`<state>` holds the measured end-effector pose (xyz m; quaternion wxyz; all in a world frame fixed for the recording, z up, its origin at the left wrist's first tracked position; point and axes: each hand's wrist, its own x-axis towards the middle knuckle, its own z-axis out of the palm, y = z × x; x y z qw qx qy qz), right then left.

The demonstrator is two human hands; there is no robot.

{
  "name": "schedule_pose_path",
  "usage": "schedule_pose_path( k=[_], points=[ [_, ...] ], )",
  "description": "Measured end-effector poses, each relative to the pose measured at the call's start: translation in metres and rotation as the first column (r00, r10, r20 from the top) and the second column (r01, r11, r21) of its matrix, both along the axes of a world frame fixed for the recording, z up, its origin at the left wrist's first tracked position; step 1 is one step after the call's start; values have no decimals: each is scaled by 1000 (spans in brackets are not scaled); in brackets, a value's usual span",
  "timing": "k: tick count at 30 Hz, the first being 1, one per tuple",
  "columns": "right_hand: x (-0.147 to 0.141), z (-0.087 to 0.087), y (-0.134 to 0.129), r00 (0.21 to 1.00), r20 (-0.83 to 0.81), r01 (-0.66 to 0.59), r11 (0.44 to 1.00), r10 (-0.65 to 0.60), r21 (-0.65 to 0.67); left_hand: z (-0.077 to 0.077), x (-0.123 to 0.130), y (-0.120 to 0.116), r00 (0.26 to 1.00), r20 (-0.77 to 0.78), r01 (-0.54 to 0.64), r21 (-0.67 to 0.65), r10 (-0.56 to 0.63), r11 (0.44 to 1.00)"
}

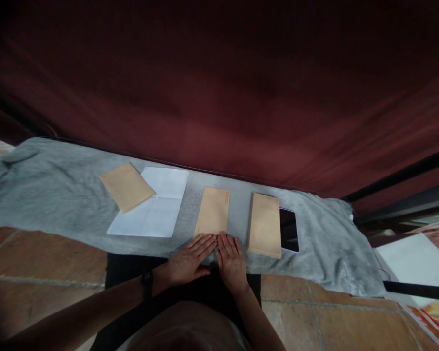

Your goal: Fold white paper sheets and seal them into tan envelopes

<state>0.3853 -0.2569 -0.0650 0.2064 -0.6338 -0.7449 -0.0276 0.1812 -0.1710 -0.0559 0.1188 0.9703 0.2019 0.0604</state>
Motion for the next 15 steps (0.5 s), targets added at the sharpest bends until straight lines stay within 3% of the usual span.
schedule_pose_path(
  k=[6,15],
  points=[
    [-1,-1,-20,999,-26,-25,999,25,26,6,3,-1,995,44,-95,31,93,995],
    [-4,-5,-18,995,-100,28,996,-19,90,1,75,48,970,54,-240,58,237,969]
  ],
)
